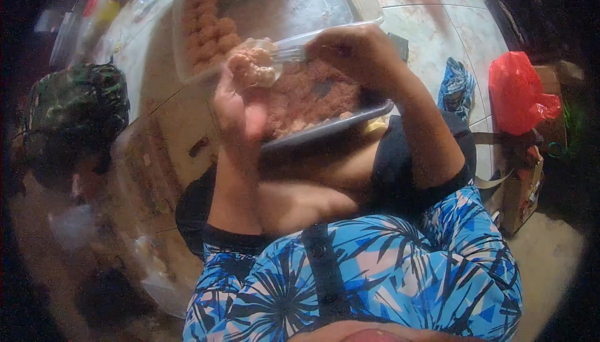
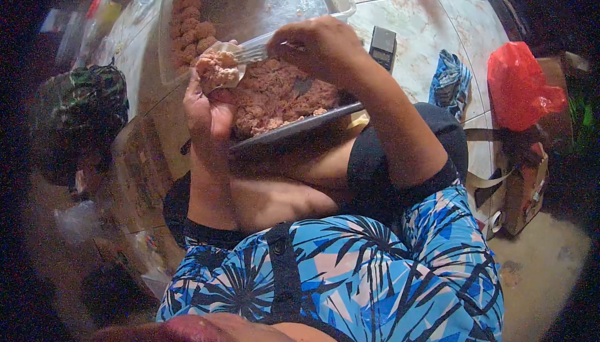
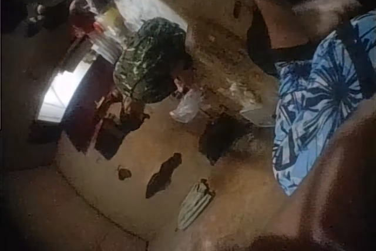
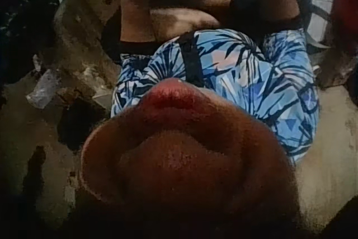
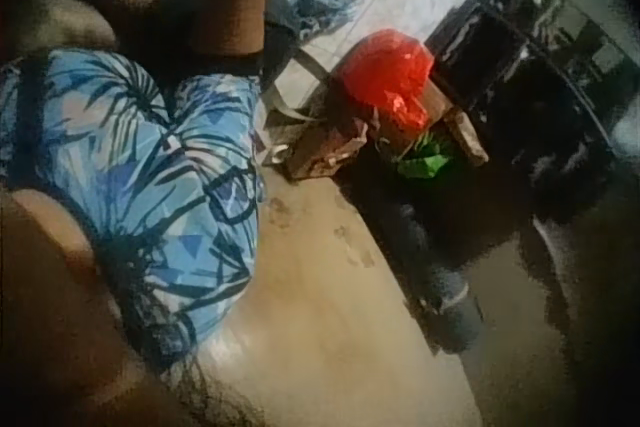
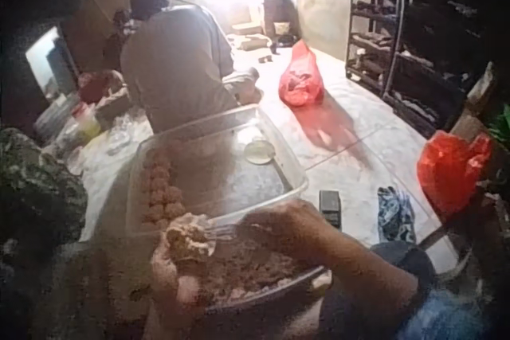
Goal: The person prepares round food items by taking a thin dough wrap, placing ground meat into it with a fork, and shaping the dough around the meat before placing it into a container.
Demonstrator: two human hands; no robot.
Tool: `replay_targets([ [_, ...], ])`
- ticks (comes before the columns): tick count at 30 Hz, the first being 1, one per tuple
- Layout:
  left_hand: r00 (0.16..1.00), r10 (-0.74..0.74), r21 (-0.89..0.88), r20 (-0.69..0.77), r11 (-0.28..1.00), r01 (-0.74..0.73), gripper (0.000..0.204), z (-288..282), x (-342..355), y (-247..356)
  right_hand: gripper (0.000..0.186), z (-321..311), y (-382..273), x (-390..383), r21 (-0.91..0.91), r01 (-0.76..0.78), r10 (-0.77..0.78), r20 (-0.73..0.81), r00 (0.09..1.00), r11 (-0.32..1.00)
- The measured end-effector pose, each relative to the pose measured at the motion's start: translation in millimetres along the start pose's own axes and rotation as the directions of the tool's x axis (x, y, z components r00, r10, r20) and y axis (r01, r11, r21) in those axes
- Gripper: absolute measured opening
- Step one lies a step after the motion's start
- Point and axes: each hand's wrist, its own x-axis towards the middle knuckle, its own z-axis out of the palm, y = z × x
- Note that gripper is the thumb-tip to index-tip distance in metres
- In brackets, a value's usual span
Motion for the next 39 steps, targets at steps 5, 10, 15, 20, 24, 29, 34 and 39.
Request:
replay_targets([
  [5, 0.991, -0.034, -0.050, 0.132, 0.998, 0.041, 0.048, -3.4, -6.2, 0.8, 0.013, 9.8, 2.8, 0.8, 0.145, 0.130, -0.103, -0.183, 0.978, 0.981],
  [10, 0.997, 0.002, 0.084, 0.075, 0.996, -0.008, 0.056, 2.9, -6.5, -7.0, 0.014, 20.7, -1.9, 2.0, 0.069, 0.290, -0.277, -0.152, 0.949, 0.954],
  [15, 0.992, 0.039, -0.079, 0.122, 0.996, -0.030, 0.054, -2.4, -4.1, 6.9, 0.014, -0.7, -8.0, -2.1, 0.026, 0.146, -0.140, -0.173, 0.975, 0.989],
  [20, 0.999, -0.003, 0.083, 0.054, 0.997, -0.002, 0.056, 6.4, -5.1, -2.4, 0.012, 22.9, 7.0, -0.7, 0.159, 0.225, -0.202, -0.146, 0.968, 0.961],
  [24, 0.998, 0.054, 0.091, -0.011, 0.994, -0.053, 0.064, -2.8, 0.4, 3.4, 0.012, 3.1, 1.7, -0.3, 0.242, 0.017, 0.011, -0.112, 0.994, 0.970],
  [29, 0.990, -0.127, -0.015, 0.065, 0.992, 0.128, 0.083, 12.5, -11.7, 5.2, 0.012, 15.0, 13.3, 0.3, 0.171, 0.218, -0.218, -0.018, 0.976, 0.961],
  [34, 0.997, -0.049, 0.011, 0.059, 0.999, 0.048, 0.086, 3.1, -3.9, 13.6, 0.014, -4.4, 19.0, -1.5, 0.163, -0.034, 0.021, 0.079, 0.997, 0.986],
  [39, 0.970, 0.186, -0.112, -0.155, 0.973, -0.204, 0.081, -10.6, 4.6, 35.5, 0.012, 1.3, 30.3, -6.7, -0.351, -0.069, 0.211, 0.385, 0.899, 0.934],
])
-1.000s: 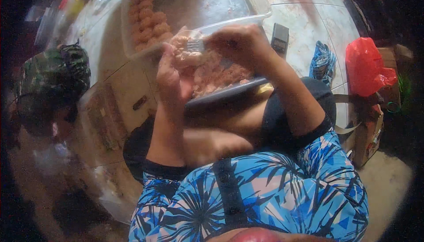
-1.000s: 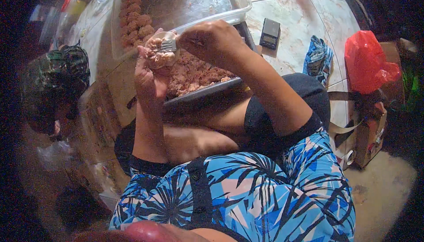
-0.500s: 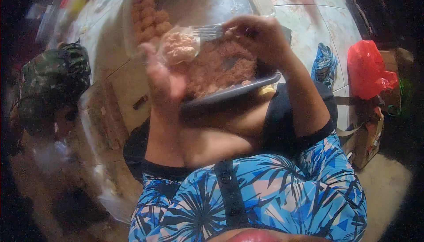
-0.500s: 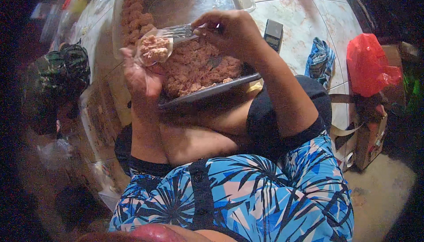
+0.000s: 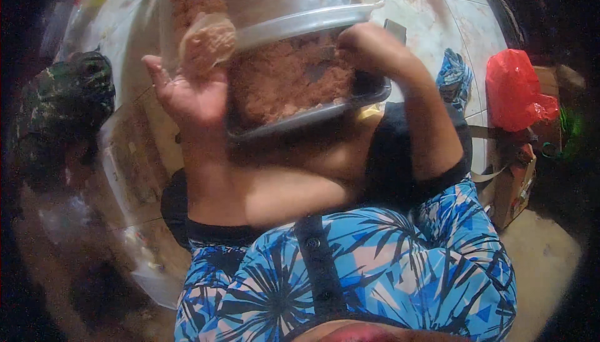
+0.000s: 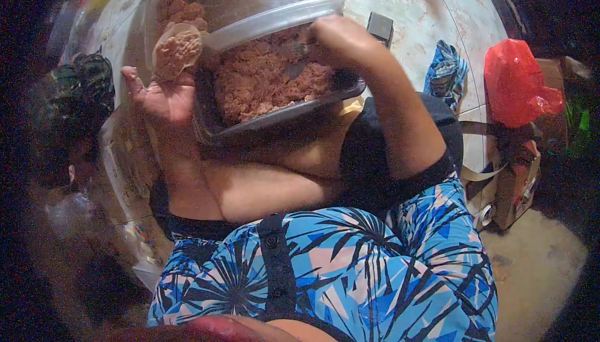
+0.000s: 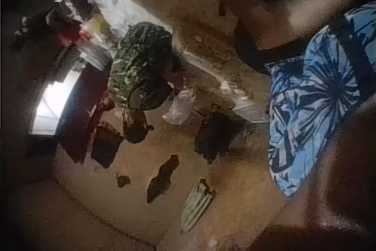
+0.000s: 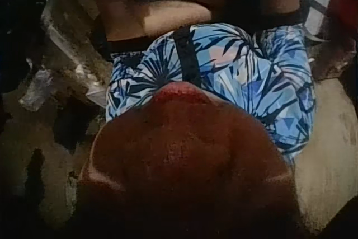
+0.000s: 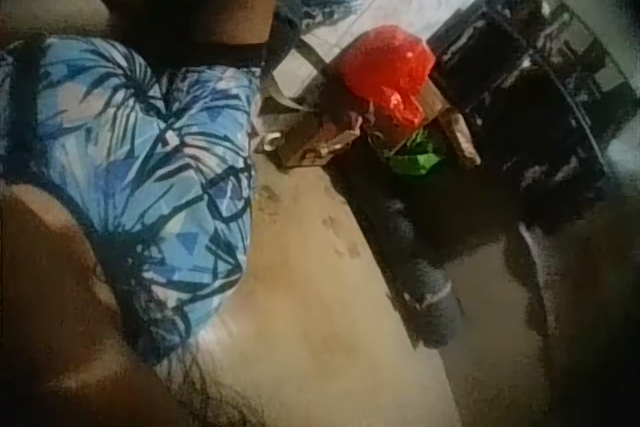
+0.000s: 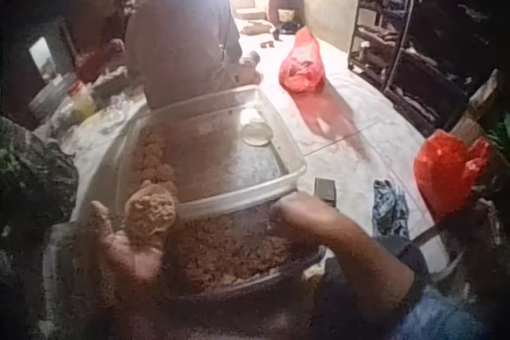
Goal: The person prepares round food items by taking a thin dough wrap, placing ground meat into it with a fork, and shaping the dough around the meat before placing it into a container.
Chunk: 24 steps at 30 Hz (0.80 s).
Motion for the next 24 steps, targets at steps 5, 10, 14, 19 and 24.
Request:
replay_targets([
  [5, 0.993, 0.017, -0.019, 0.116, 1.000, -0.015, 0.087, -0.3, 1.0, -5.1, 0.015, 61.8, 12.3, 30.7, -0.157, -0.130, 0.112, -0.121, 0.986, 0.979],
  [10, 0.998, 0.033, -0.040, 0.061, 0.999, -0.030, 0.074, 14.4, 0.0, -5.8, 0.022, 55.2, -5.1, 44.5, -0.188, -0.126, 0.164, 0.205, 0.965, 0.974],
  [14, 0.998, 0.021, -0.077, 0.067, 0.997, -0.016, 0.072, 10.8, -1.6, -2.7, 0.018, 63.6, -18.2, 35.2, -0.051, -0.055, 0.065, 0.216, 0.974, 0.997],
  [19, 0.994, -0.037, -0.081, 0.103, 0.996, 0.045, 0.069, 1.5, 1.8, -0.5, 0.026, 27.8, -4.7, 23.5, 0.552, 0.022, -0.169, 0.217, 0.961, 0.834],
  [24, 0.977, -0.108, 0.021, 0.186, 0.994, 0.106, 0.070, -7.7, -0.8, -8.0, 0.024, 1.2, -10.3, 14.5, 0.808, 0.095, -0.288, 0.095, 0.953, 0.581],
])
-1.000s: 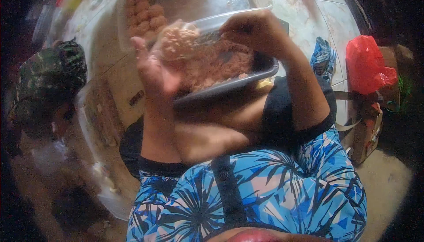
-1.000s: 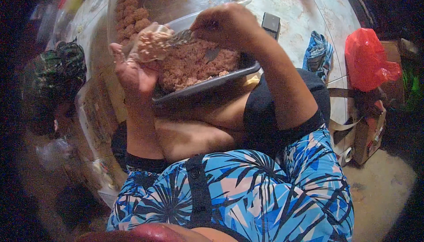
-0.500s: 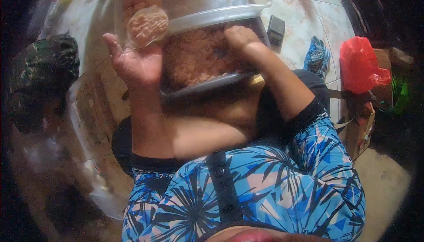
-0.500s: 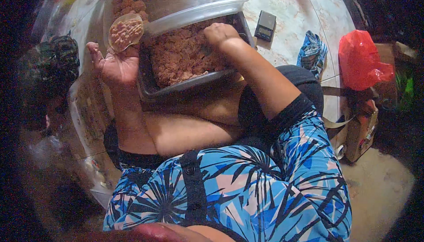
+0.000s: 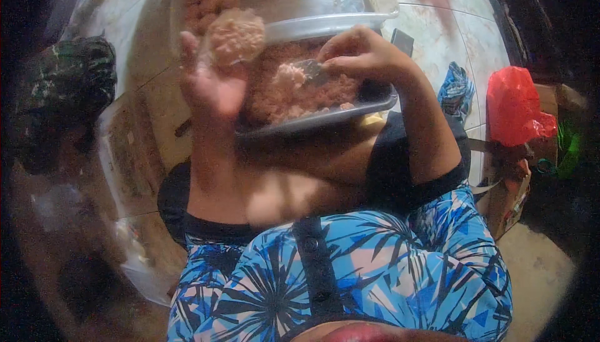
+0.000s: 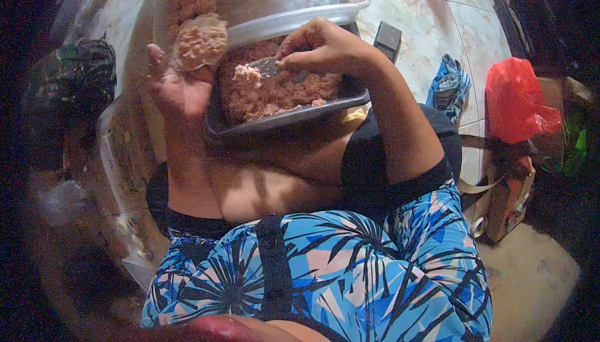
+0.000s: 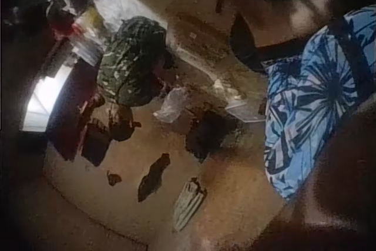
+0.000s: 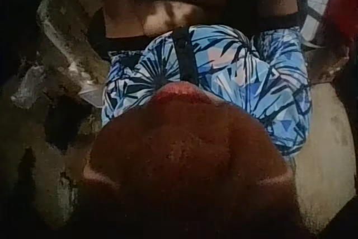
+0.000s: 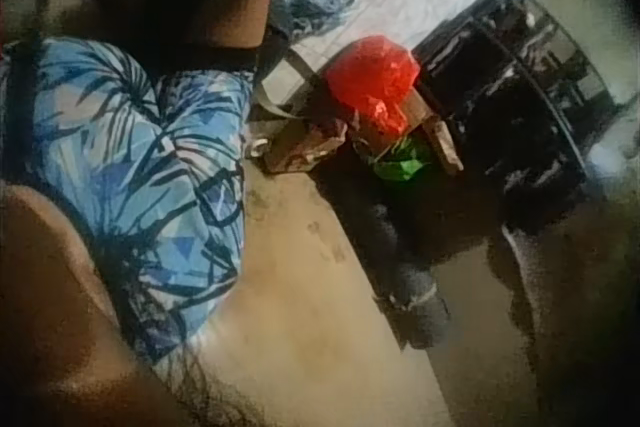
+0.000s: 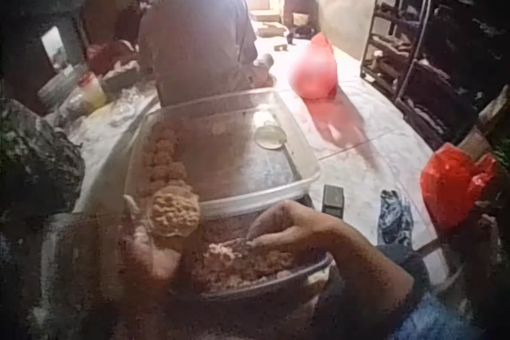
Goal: The person prepares round food items by taking a thin dough wrap, placing ground meat into it with a fork, and shaping the dough around the meat before placing it into a container.
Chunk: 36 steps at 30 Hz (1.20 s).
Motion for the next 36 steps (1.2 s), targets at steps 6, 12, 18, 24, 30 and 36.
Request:
replay_targets([
  [6, 0.992, -0.101, 0.152, 0.079, 0.984, 0.088, 0.070, 13.4, -12.7, -17.4, 0.021, 5.3, -16.2, -9.7, 0.280, 0.183, -0.112, -0.249, 0.962, 0.942],
  [12, 0.980, -0.134, 0.184, 0.145, 0.977, 0.107, 0.064, 14.5, -15.1, -24.5, 0.019, 21.9, -24.3, -2.8, 0.157, 0.318, -0.223, -0.436, 0.872, 0.935],
  [18, 0.995, -0.079, 0.563, 0.060, 0.826, 0.032, 0.038, 10.6, -8.1, -38.0, 0.013, 20.1, -14.6, 3.1, -0.619, 0.268, -0.569, -0.357, 0.741, 0.738],
  [24, 0.998, -0.050, 0.547, 0.026, 0.836, 0.027, 0.036, 11.0, -5.6, -32.0, 0.010, 3.6, -29.0, -18.5, -0.649, 0.117, -0.482, -0.419, 0.769, 0.751],
  [30, 0.959, -0.171, 0.330, 0.224, 0.940, 0.090, 0.070, 7.9, -7.8, -29.3, 0.015, 23.8, -12.5, -2.6, -0.558, 0.216, -0.482, -0.388, 0.786, 0.801],
  [36, 0.993, -0.068, 0.145, 0.097, 0.988, 0.054, 0.088, 11.7, -5.8, -21.7, 0.014, 9.8, -32.9, -20.4, -0.669, 0.099, -0.473, -0.404, 0.783, 0.736],
])
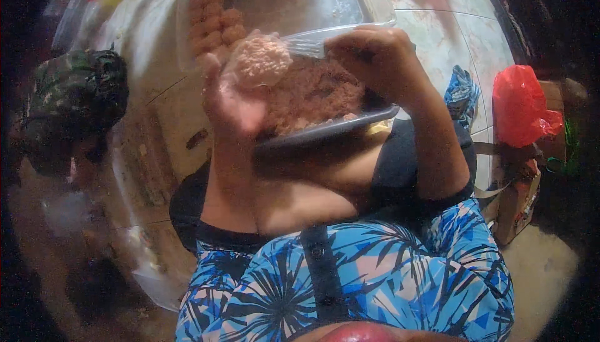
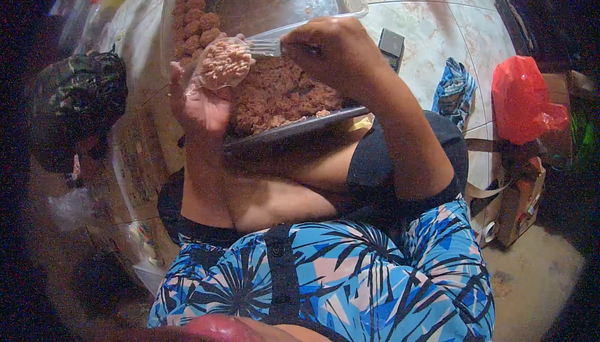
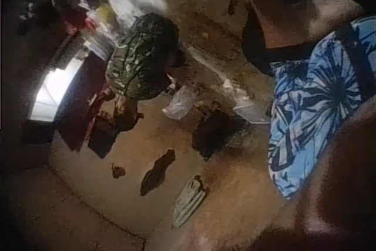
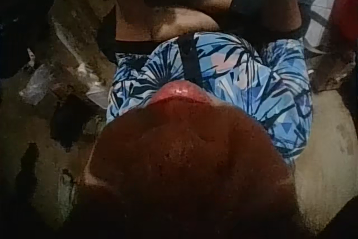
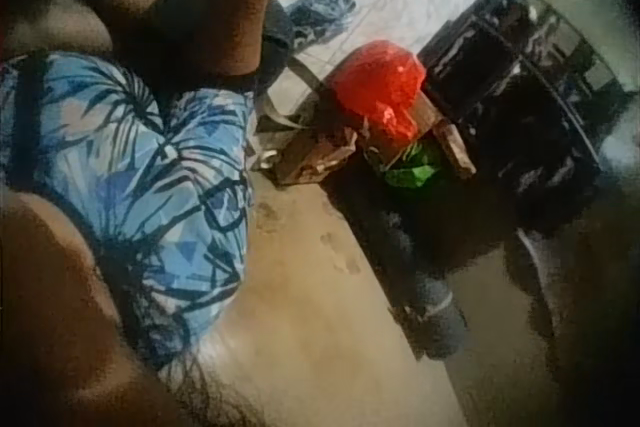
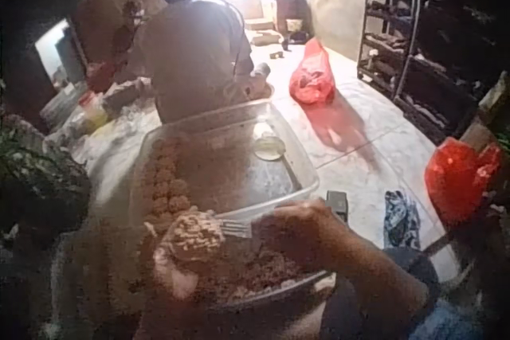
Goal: The person prepares round food items by taking a thin dough wrap, placing ground meat into it with a fork, and shaping the dough around the meat before placing it into a container.
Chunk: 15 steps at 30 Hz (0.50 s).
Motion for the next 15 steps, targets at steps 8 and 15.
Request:
replay_targets([
  [8, 0.999, 0.011, 0.001, -0.030, 1.000, -0.011, 0.091, 7.1, -1.4, -1.9, 0.011, 28.2, -7.8, -6.3, -0.006, 0.102, -0.102, 0.029, 0.994, 0.995],
  [15, 0.999, 0.000, 0.033, -0.035, 0.999, 0.001, 0.091, 7.1, -4.9, 1.0, 0.014, 26.6, 11.5, -2.3, 0.186, -0.006, 0.002, 0.020, 1.000, 0.983],
])
